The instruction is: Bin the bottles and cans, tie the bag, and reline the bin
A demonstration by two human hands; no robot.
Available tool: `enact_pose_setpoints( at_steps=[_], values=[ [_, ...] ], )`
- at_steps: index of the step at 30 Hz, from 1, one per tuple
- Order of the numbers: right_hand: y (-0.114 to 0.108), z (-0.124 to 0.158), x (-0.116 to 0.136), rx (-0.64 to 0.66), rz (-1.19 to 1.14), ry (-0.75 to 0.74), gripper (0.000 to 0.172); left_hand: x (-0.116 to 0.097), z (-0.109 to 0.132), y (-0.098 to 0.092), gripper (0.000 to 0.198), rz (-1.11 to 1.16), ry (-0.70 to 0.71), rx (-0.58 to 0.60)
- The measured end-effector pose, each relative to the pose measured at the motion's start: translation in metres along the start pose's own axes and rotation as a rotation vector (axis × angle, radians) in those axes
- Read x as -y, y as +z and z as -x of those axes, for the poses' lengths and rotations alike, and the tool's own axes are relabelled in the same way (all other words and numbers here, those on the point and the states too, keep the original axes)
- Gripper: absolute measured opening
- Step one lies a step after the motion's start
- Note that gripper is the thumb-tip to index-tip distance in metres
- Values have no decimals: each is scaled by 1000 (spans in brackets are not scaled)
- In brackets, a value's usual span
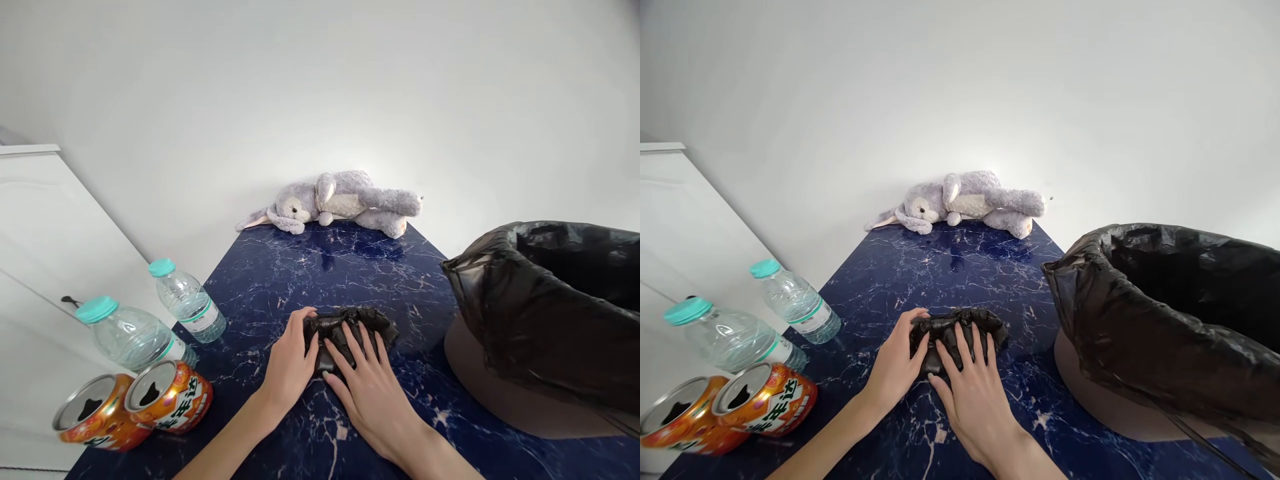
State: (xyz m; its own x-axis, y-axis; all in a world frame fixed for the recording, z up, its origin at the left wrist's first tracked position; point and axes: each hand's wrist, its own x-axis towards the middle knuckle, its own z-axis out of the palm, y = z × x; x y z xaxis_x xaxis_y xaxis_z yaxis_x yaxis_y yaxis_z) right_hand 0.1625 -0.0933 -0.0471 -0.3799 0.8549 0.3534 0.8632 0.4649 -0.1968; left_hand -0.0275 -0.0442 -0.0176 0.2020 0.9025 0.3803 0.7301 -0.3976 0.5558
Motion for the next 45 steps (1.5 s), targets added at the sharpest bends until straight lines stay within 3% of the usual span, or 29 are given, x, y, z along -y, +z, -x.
enact_pose_setpoints(
  at_steps=[4,10,16,20,23,26,29,32,35,42,45],
  values=[
    [3,-11,-11,34,-1,22,59,8,-2,1,34,-170,66,-20],
    [7,-36,-32,57,29,89,59,5,-1,2,37,-196,117,-101],
    [14,-61,-70,70,48,197,54,3,-1,1,38,-183,134,-94],
    [10,-71,-93,30,86,348,56,2,-2,0,27,-169,133,-41],
    [7,-75,-86,-47,130,400,65,0,-1,0,20,-170,136,-24],
    [12,-75,-58,-107,166,337,74,-1,-1,-1,20,-169,143,-23],
    [24,-75,-32,-52,157,309,77,-2,-1,-1,19,-171,148,-19],
    [34,-76,-26,30,126,323,74,-2,-2,-2,17,-169,156,-8],
    [35,-77,-43,32,99,353,73,-2,-1,-3,15,-160,158,11],
    [28,-73,-111,-120,166,574,69,1,0,-1,13,-142,171,42],
    [25,-69,-127,-179,192,664,62,1,0,-1,14,-133,166,48]
  ],
)
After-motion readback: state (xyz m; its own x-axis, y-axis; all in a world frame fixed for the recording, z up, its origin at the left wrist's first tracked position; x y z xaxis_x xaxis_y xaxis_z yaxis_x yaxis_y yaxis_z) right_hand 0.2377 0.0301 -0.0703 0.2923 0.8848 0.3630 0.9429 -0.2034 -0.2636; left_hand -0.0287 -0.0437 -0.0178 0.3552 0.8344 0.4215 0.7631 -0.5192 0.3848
